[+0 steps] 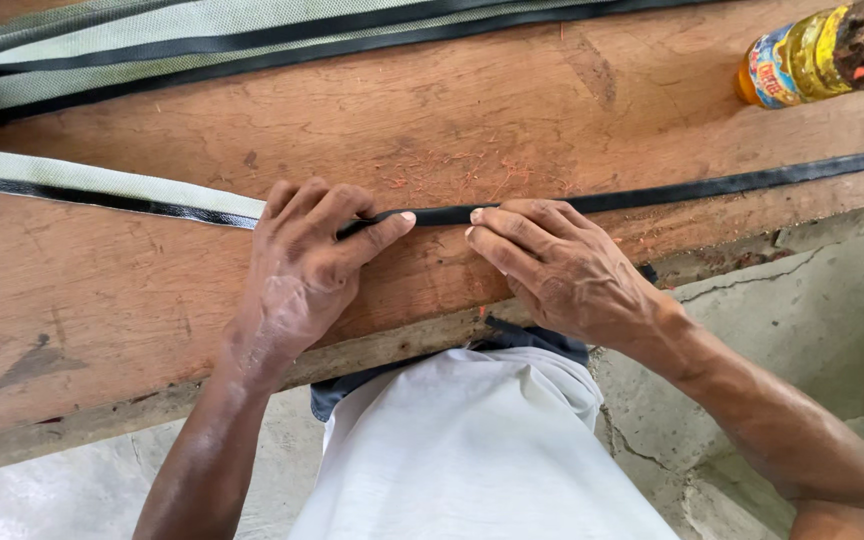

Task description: The person applies a brown paste from a plastic bottle onto a black strap and then presses a fabric strap onto it. They repeat this process on multiple straps laid out on a wooden workbench.

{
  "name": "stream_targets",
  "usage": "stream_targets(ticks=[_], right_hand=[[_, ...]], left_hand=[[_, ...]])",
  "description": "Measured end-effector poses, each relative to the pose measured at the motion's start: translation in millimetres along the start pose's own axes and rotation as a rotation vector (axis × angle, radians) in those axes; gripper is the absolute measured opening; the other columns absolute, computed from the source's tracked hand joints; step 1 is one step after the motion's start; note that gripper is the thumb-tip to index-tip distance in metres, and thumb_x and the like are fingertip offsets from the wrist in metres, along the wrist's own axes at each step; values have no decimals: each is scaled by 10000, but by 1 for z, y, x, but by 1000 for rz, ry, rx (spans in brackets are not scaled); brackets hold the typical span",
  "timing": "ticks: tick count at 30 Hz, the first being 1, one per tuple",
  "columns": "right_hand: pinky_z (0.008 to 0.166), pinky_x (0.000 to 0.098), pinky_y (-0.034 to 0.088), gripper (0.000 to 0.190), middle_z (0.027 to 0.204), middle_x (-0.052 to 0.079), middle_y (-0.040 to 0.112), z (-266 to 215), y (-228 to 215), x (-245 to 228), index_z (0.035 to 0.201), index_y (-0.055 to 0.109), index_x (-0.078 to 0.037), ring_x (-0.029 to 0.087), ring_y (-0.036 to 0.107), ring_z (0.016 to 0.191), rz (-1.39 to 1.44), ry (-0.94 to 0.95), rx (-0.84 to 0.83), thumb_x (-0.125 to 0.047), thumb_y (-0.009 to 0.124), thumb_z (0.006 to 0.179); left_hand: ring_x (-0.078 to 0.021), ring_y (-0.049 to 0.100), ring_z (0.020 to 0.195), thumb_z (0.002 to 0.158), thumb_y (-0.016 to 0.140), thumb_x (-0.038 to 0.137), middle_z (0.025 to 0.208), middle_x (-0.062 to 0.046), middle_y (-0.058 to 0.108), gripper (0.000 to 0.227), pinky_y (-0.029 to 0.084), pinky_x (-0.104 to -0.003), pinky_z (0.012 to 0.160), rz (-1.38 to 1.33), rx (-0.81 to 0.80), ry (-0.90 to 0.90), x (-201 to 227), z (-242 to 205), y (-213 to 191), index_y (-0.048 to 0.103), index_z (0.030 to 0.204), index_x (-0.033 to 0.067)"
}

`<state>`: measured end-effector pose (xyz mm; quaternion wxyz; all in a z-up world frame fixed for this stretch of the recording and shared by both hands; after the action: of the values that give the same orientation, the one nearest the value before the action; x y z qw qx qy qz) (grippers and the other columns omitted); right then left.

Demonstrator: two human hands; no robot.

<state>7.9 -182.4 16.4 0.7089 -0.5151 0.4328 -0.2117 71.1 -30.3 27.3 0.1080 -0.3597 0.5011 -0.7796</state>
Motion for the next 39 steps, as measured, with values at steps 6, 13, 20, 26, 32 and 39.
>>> stream_targets(ticks=[6,13,20,26,32,39], right_hand=[[1057,449,489,389,1347,127,599,1,0,0,1330,582,-35,302,566,1254,13,-5,6,-107,650,954],[1040,453,464,451,1291,115,596,5,3,2,1386,559,-58,296,553,1213,8,40,-32,-132,651,951],[1132,380,461,547,1352,127,556,14,38,-11,1478,492,10,270,515,1240,-329,-73,-205,-51,604,945],[1182,411,449,119,1434,163,518,31,35,-13,1063,591,-20,304,460,1377,22,-17,-189,-103,637,991],[1081,424,495,309,1428,138,551,28,14,-20,1158,610,0,326,506,1338,71,-67,-73,-47,663,858],[1082,431,496,350,1393,136,563,33,11,-21,1203,602,2,330,522,1309,90,-66,-58,-47,674,864]], left_hand=[[-189,588,984,811,723,2,1034,8,640,432,438,-381,896,23,-3,22,1,0,2,799,1168,232],[-199,590,1001,790,723,9,1053,1,642,446,428,-390,888,16,-28,23,0,0,4,799,1179,213],[-184,586,1041,832,716,8,1094,7,641,421,434,-381,938,94,-42,31,2,-2,7,796,1187,221],[-154,615,1043,792,718,25,1186,35,690,446,448,-356,971,125,-27,55,-1,-11,4,785,1192,211],[-157,616,947,840,747,-26,1022,41,664,405,426,-352,859,36,37,-56,-24,-24,-19,800,1135,247],[-193,606,982,755,743,-11,1043,3,654,453,435,-389,889,73,8,-24,-20,-20,-22,800,1138,224]])
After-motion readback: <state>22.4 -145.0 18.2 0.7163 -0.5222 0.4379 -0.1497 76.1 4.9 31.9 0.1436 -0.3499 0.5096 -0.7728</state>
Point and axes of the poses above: each hand's wrist, its own z-axis towards the middle knuckle, its own y-axis out of the palm, x = y × z, the point moved 10 cm from there along z, towards the middle knuckle
